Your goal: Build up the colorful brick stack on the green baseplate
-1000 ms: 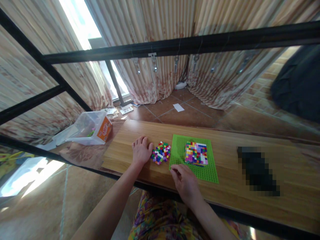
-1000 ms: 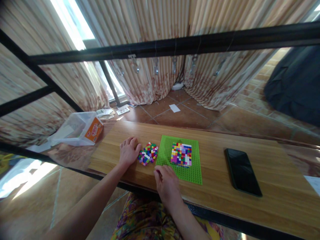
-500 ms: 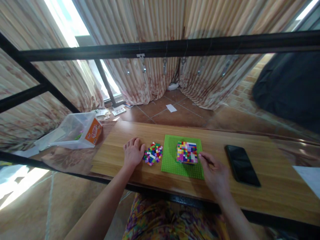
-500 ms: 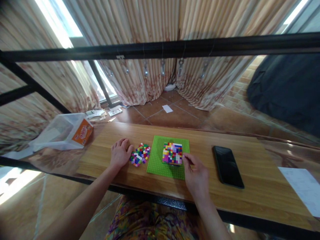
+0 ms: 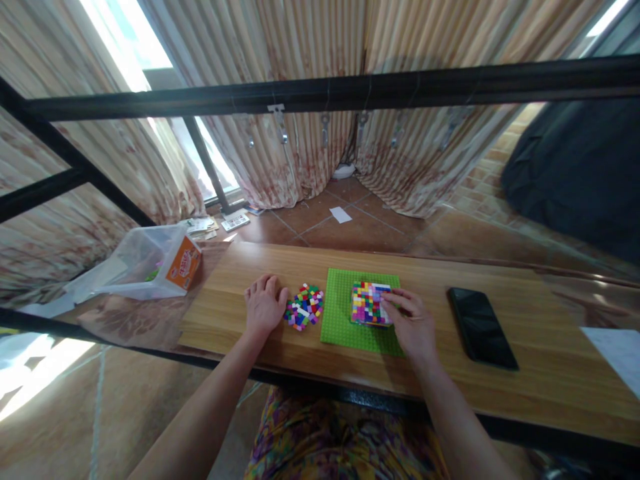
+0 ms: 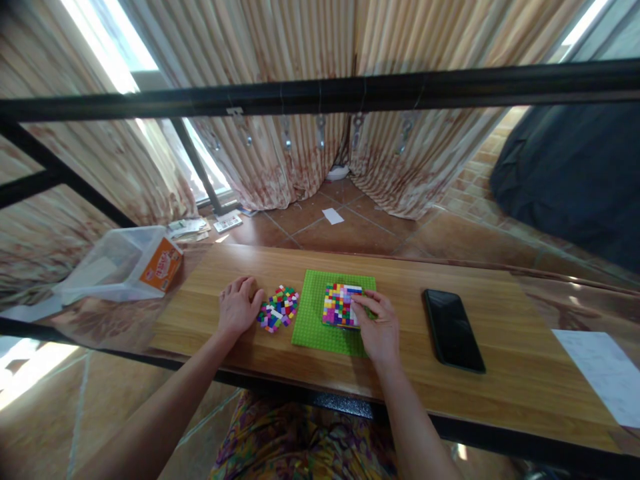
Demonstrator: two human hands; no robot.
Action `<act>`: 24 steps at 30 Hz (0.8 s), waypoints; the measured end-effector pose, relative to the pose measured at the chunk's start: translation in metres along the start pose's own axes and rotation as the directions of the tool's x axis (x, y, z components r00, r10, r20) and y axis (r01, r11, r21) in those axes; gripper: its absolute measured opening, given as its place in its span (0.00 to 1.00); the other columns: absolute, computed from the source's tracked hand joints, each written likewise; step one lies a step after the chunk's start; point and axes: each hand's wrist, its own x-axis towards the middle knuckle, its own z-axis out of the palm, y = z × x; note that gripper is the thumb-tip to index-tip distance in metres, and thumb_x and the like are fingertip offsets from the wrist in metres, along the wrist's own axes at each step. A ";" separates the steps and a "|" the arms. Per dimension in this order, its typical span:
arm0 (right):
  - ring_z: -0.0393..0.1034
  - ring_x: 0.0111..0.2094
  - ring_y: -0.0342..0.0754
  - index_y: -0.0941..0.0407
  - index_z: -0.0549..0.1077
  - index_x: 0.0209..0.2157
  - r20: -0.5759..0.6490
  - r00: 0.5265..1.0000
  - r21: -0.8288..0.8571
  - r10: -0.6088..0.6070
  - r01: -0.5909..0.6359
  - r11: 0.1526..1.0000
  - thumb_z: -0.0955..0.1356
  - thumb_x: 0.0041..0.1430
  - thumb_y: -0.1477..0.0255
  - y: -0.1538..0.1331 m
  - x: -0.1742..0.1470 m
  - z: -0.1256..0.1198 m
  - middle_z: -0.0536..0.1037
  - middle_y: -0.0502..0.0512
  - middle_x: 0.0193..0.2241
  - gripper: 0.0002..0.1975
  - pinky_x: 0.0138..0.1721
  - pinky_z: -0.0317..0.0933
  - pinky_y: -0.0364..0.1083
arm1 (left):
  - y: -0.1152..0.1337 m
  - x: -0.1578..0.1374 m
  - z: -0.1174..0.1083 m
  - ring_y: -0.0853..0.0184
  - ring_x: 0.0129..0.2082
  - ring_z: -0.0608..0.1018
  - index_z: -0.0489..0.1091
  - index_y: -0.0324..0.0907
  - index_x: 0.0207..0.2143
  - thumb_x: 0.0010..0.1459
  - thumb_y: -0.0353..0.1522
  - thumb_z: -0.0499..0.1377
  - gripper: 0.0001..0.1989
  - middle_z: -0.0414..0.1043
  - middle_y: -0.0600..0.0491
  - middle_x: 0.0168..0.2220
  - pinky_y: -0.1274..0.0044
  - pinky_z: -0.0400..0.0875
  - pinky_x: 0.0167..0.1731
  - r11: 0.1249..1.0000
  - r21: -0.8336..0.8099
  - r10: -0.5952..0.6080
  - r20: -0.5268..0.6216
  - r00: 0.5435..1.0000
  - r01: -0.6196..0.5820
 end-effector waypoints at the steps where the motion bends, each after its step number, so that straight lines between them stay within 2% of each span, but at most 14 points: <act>1: 0.70 0.46 0.52 0.53 0.81 0.34 -0.006 0.999 0.048 0.042 -0.042 0.998 0.72 0.49 0.57 0.000 0.000 0.001 0.75 0.58 0.46 0.15 0.46 0.65 0.54 | 0.000 0.000 0.000 0.51 0.54 0.69 0.68 0.41 0.53 0.62 0.40 0.52 0.20 0.69 0.43 0.56 0.60 0.61 0.53 1.000 -0.001 0.001 0.000 1.000 -0.001; 3: 0.71 0.44 0.52 0.53 0.81 0.33 -0.014 0.990 0.174 0.143 -0.138 0.975 0.74 0.45 0.58 -0.002 0.000 0.004 0.77 0.58 0.44 0.15 0.44 0.67 0.53 | 0.000 0.000 -0.001 0.51 0.54 0.69 0.68 0.41 0.52 0.62 0.40 0.52 0.20 0.69 0.43 0.56 0.61 0.61 0.54 1.000 -0.003 0.007 -0.001 1.000 -0.007; 6: 0.73 0.38 0.49 0.54 0.81 0.31 0.004 0.956 0.363 0.294 -0.275 0.890 0.76 0.40 0.62 -0.008 -0.001 0.008 0.80 0.55 0.39 0.15 0.39 0.69 0.50 | 0.001 -0.001 -0.002 0.51 0.54 0.69 0.69 0.42 0.52 0.62 0.40 0.52 0.20 0.69 0.44 0.56 0.61 0.61 0.54 1.000 -0.001 0.007 -0.005 1.000 -0.007; 8: 0.73 0.32 0.47 0.54 0.81 0.31 0.019 0.936 0.424 0.352 -0.327 0.845 0.77 0.37 0.65 -0.013 -0.001 0.009 0.81 0.53 0.35 0.15 0.34 0.69 0.47 | 0.001 -0.001 -0.002 0.52 0.54 0.69 0.68 0.42 0.52 0.62 0.40 0.51 0.19 0.69 0.44 0.56 0.61 0.61 0.54 1.000 -0.002 0.006 -0.006 1.000 -0.006; 13: 0.71 0.23 0.44 0.55 0.80 0.30 0.025 0.919 0.454 0.393 -0.361 0.814 0.77 0.35 0.67 -0.020 0.001 0.010 0.80 0.51 0.26 0.15 0.24 0.66 0.44 | 0.001 -0.001 -0.001 0.52 0.55 0.69 0.68 0.43 0.52 0.62 0.40 0.51 0.19 0.69 0.44 0.56 0.62 0.61 0.54 1.000 -0.010 0.009 -0.003 1.000 -0.009; 24: 0.69 0.20 0.43 0.55 0.79 0.28 0.057 0.899 0.490 0.433 -0.404 0.773 0.77 0.34 0.69 -0.022 0.004 0.011 0.79 0.49 0.23 0.14 0.22 0.65 0.43 | 0.002 -0.001 0.000 0.52 0.55 0.69 0.68 0.42 0.52 0.62 0.40 0.51 0.20 0.69 0.44 0.56 0.62 0.61 0.54 1.000 -0.007 0.002 -0.006 1.000 -0.002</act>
